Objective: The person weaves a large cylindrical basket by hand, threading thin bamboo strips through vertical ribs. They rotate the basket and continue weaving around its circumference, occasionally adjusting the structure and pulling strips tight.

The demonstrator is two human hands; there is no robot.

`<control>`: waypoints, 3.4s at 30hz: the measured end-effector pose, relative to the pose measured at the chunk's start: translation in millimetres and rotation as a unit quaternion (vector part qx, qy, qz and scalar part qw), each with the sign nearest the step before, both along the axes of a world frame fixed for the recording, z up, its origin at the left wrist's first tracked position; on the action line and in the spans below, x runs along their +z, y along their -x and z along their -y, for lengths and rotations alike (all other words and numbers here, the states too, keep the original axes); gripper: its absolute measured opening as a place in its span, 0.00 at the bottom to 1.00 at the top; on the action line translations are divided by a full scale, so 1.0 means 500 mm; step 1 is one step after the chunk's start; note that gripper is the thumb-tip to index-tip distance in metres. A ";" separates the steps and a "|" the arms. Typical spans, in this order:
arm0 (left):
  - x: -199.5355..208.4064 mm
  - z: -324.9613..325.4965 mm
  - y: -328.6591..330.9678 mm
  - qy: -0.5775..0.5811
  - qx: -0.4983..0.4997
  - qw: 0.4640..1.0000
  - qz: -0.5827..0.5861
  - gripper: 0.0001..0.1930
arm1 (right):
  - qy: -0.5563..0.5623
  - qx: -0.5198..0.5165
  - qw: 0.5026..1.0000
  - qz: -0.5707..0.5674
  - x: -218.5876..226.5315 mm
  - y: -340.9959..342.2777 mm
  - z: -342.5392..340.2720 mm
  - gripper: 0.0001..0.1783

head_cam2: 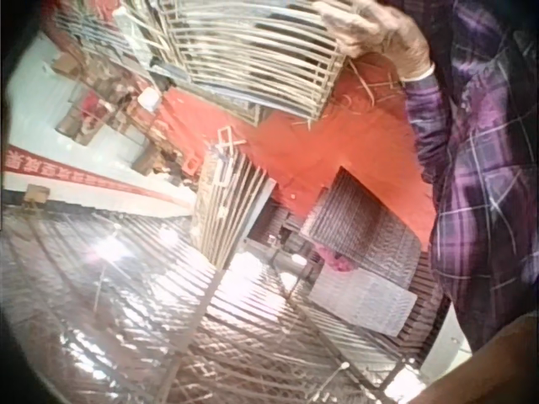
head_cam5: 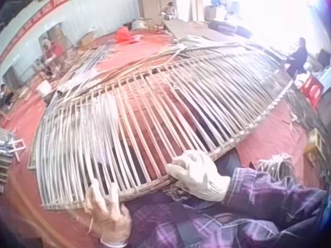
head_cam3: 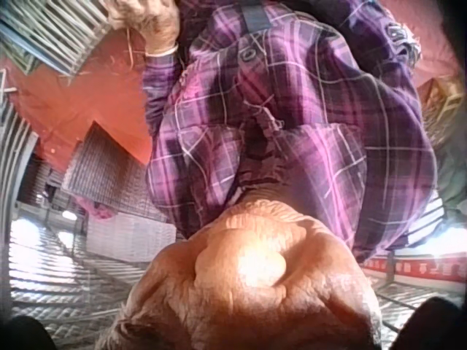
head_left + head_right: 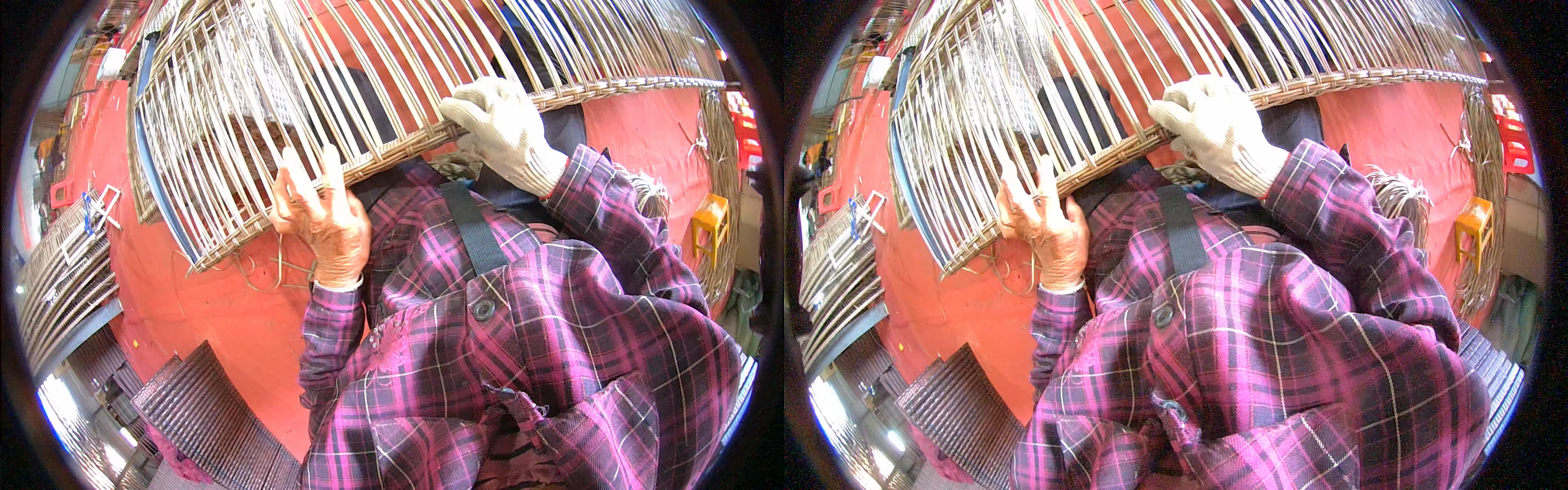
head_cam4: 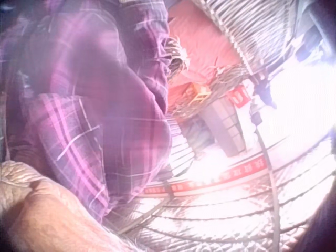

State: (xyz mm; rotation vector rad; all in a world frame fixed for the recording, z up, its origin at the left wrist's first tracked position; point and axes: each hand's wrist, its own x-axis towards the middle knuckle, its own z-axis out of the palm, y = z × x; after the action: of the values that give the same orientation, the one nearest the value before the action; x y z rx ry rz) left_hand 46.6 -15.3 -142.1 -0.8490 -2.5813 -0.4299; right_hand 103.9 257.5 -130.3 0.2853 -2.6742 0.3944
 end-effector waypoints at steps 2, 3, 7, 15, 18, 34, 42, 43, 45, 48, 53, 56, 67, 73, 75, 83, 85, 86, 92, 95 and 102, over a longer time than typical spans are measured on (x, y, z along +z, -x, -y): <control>0.022 -0.030 -0.016 -0.016 -0.047 0.999 -0.010 0.37 | -0.011 -0.003 1.000 0.004 -0.007 0.001 0.001 0.18; 0.031 -0.045 -0.016 -0.035 -0.106 0.993 0.043 0.36 | -0.010 -0.001 1.000 0.013 -0.007 0.003 0.003 0.17; 0.019 -0.119 0.005 -0.014 -0.190 0.979 0.075 0.26 | -0.015 0.012 1.000 0.013 0.007 0.010 0.010 0.14; -0.038 -0.135 0.046 -0.091 -0.241 0.966 -0.008 0.12 | -0.020 0.038 0.999 -0.002 -0.020 0.008 0.006 0.09; -0.038 -0.136 0.047 -0.101 -0.237 0.966 -0.013 0.12 | 0.007 0.037 0.999 -0.027 -0.016 0.012 0.008 0.08; -0.028 -0.206 0.028 -0.086 -0.264 0.961 0.012 0.16 | -0.001 -0.030 0.999 -0.022 -0.016 -0.034 -0.089 0.19; -0.029 -0.194 0.028 -0.099 -0.264 0.959 0.021 0.18 | 0.012 -0.042 0.999 -0.030 -0.003 -0.025 -0.080 0.31; -0.030 -0.174 0.026 -0.121 -0.265 0.957 0.013 0.20 | 0.033 -0.049 0.997 -0.049 -0.001 -0.023 -0.074 0.35; -0.034 -0.122 0.024 -0.152 -0.212 0.965 0.010 0.25 | 0.005 -0.031 0.991 -0.134 0.002 -0.016 -0.046 0.43; -0.038 0.016 0.021 -0.111 -0.079 0.990 0.027 0.30 | 0.003 0.080 0.995 -0.058 0.016 0.023 0.027 0.43; -0.038 0.179 0.050 -0.059 0.023 0.998 -0.027 0.31 | 0.018 0.269 0.963 0.007 0.047 0.137 0.208 0.34; -0.010 0.235 0.075 -0.015 0.047 0.998 -0.033 0.30 | -0.018 0.284 0.958 -0.036 0.055 0.199 0.315 0.24; -0.007 0.266 0.102 -0.038 -0.005 0.996 -0.076 0.13 | -0.040 0.282 0.957 0.053 0.041 0.202 0.378 0.22; -0.019 0.260 0.092 -0.085 -0.003 0.990 -0.113 0.15 | -0.065 0.274 0.951 0.124 0.049 0.203 0.381 0.31; -0.022 0.271 0.083 -0.057 -0.007 0.991 -0.121 0.19 | -0.015 0.287 0.956 -0.055 0.052 0.206 0.385 0.18; -0.003 0.411 0.105 -0.007 0.109 0.993 -0.046 0.28 | -0.048 0.330 0.939 -0.085 0.044 0.274 0.491 0.18; 0.005 0.427 0.119 0.028 0.104 0.993 -0.041 0.27 | -0.039 0.330 0.938 -0.099 0.038 0.287 0.521 0.15; 0.010 0.431 0.125 0.040 0.101 0.993 -0.033 0.27 | -0.041 0.315 0.945 -0.076 0.036 0.290 0.532 0.14; 0.028 0.434 0.141 0.031 0.094 0.994 -0.054 0.12 | 0.007 0.278 0.959 -0.050 0.025 0.295 0.569 0.08; 0.019 0.431 0.140 0.015 0.087 0.994 -0.071 0.13 | 0.008 0.293 0.955 -0.039 0.021 0.294 0.575 0.07; -0.012 0.429 0.120 -0.008 0.097 0.990 -0.103 0.21 | 0.009 0.310 0.950 -0.039 0.027 0.288 0.565 0.08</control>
State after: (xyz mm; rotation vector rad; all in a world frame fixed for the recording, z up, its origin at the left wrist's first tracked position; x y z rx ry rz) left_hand -13.4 -229.7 -148.3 -0.5959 -2.4361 -0.2895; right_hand -40.1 -24.8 -116.5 1.1199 -2.4470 0.5731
